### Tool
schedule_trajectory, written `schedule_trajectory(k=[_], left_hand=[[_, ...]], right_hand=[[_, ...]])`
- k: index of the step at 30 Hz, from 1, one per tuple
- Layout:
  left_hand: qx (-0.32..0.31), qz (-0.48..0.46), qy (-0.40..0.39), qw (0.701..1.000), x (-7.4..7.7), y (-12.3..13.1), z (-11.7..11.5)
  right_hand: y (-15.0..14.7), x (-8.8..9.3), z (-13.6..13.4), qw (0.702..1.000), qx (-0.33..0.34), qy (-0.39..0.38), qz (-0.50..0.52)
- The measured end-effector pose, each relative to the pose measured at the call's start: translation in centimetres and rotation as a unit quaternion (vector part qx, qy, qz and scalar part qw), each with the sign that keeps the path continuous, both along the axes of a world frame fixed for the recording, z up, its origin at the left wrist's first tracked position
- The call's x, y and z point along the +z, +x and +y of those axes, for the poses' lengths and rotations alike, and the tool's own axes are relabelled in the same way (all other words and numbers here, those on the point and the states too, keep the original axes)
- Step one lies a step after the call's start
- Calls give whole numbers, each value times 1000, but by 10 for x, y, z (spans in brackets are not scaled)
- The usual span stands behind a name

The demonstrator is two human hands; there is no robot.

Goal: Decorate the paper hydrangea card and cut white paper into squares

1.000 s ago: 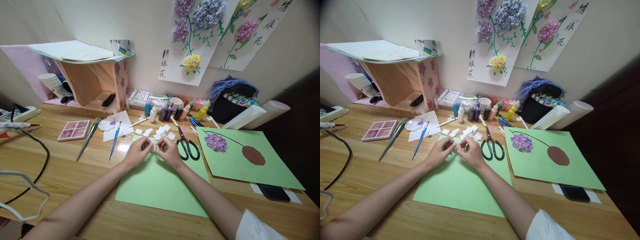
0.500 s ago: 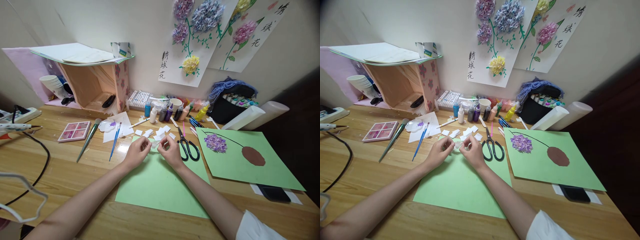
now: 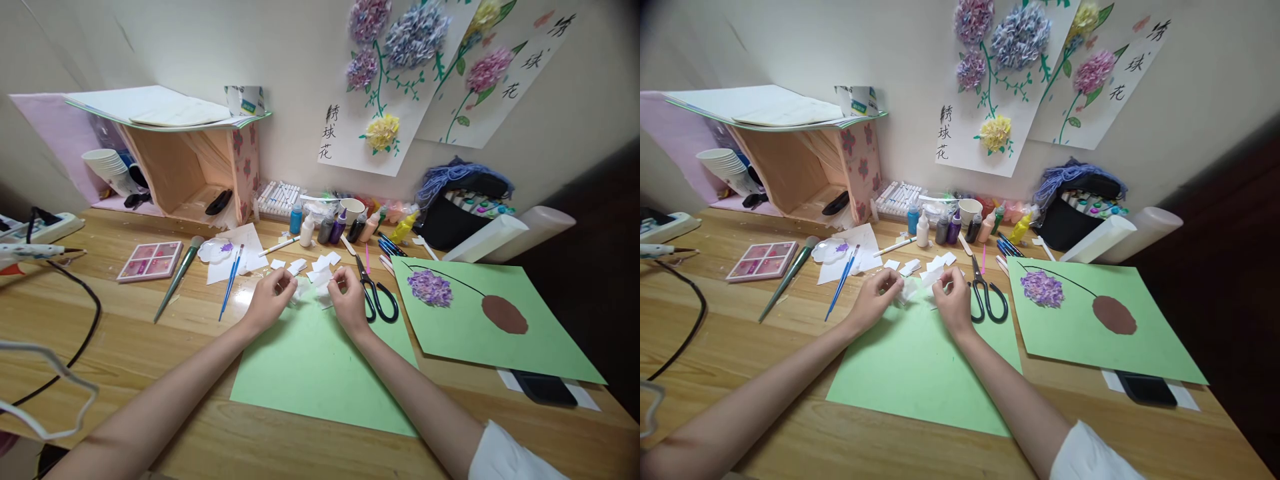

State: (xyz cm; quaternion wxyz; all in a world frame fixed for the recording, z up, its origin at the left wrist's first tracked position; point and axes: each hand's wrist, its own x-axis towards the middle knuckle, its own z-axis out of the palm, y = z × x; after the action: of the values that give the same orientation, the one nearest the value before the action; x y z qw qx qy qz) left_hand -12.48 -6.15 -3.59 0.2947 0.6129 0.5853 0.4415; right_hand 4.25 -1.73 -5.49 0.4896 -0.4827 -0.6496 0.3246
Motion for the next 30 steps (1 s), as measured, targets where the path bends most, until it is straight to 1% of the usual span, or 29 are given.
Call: schedule_trajectory(k=[2, 4, 5, 8, 10, 11, 12, 14, 16, 18, 20, 22, 25, 28, 30], left_hand=[[-39, 6, -6, 999, 2, -1, 0], [-75, 45, -3, 996, 2, -2, 0], [-80, 74, 4, 994, 2, -2, 0], [-49, 154, 29, 986, -2, -3, 1], [-21, 175, 37, 984, -4, -3, 1], [-9, 178, 37, 983, -6, -4, 2], [1, 179, 35, 983, -7, -4, 2], [17, 177, 27, 984, -8, -5, 3], [25, 176, 20, 984, -9, -6, 4], [31, 172, 21, 984, -10, -6, 4], [36, 166, 25, 985, -9, -6, 4], [39, 161, 26, 986, -9, -5, 4], [29, 151, 30, 988, -7, -4, 3], [17, 132, 37, 990, -6, -3, 2], [11, 123, 38, 992, -6, -3, 2]], right_hand=[[2, 1, 1, 1000, -8, 19, -11], [3, 1, 1, 998, -4, 43, -41], [4, 1, 1, 996, -2, 55, -64], [4, 1, 3, 986, -27, 84, -140], [5, 2, 3, 979, -56, 99, -168], [5, 3, 3, 977, -57, 107, -177], [5, 3, 3, 975, -48, 116, -186], [4, 3, 3, 969, -4, 130, -209], [3, 2, 3, 961, 42, 136, -236], [2, 0, 3, 955, 72, 137, -255], [1, -2, 3, 952, 85, 140, -260], [1, -2, 3, 953, 83, 146, -252], [1, 1, 2, 962, 78, 165, -205], [1, 6, 0, 969, 89, 180, -145], [1, 6, 0, 970, 93, 174, -145]])
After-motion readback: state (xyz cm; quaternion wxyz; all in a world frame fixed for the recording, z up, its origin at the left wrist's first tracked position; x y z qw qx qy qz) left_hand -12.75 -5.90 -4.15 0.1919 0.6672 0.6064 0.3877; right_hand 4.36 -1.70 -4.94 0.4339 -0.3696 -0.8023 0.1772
